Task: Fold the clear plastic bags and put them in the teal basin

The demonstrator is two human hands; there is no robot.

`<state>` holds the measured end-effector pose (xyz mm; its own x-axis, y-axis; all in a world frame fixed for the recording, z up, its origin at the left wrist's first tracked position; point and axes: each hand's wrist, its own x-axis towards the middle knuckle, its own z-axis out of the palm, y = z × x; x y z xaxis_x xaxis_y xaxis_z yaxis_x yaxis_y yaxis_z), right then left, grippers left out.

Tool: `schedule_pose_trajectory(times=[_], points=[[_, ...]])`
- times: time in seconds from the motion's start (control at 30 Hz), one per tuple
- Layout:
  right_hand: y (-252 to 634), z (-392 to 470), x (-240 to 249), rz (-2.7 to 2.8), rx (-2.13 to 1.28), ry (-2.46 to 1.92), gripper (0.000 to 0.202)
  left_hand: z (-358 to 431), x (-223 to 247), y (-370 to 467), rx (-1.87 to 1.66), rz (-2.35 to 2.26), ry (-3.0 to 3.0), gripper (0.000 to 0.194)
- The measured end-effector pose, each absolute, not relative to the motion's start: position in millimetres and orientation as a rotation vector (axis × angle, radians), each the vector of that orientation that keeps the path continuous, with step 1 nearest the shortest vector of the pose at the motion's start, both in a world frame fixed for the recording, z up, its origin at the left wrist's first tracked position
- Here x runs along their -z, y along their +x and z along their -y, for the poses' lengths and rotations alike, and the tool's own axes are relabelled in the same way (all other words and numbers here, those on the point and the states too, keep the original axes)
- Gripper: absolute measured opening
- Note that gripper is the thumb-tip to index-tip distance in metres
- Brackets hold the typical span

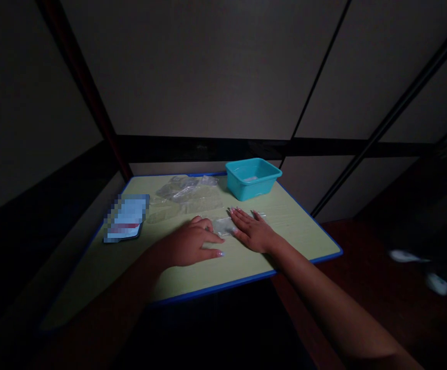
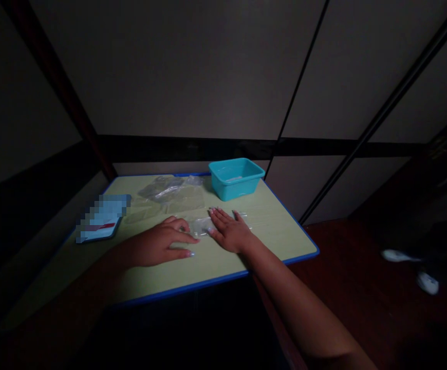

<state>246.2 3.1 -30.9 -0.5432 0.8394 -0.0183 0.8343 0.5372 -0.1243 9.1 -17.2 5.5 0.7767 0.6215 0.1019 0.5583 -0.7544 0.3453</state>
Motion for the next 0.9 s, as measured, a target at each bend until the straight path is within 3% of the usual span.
schedule_pose_trajectory(times=[0.37,0.67,0.9], points=[[247.7,-2.7,31.2,2.708,-0.181,-1.484,0.058,19.9,-6.4,6.8,-0.161,-1.084,2.649,0.055],[248.0,-3.2,31.9,2.705,-0.184,-1.474,0.059,12.4,-19.8,-6.5,-0.236,-0.941,2.372,0.031],[248.9,-3.9,33.1,2.707,-0.187,-1.463,0.059,4.3,-30.4,-17.3,-0.075,-0.994,2.261,0.035]])
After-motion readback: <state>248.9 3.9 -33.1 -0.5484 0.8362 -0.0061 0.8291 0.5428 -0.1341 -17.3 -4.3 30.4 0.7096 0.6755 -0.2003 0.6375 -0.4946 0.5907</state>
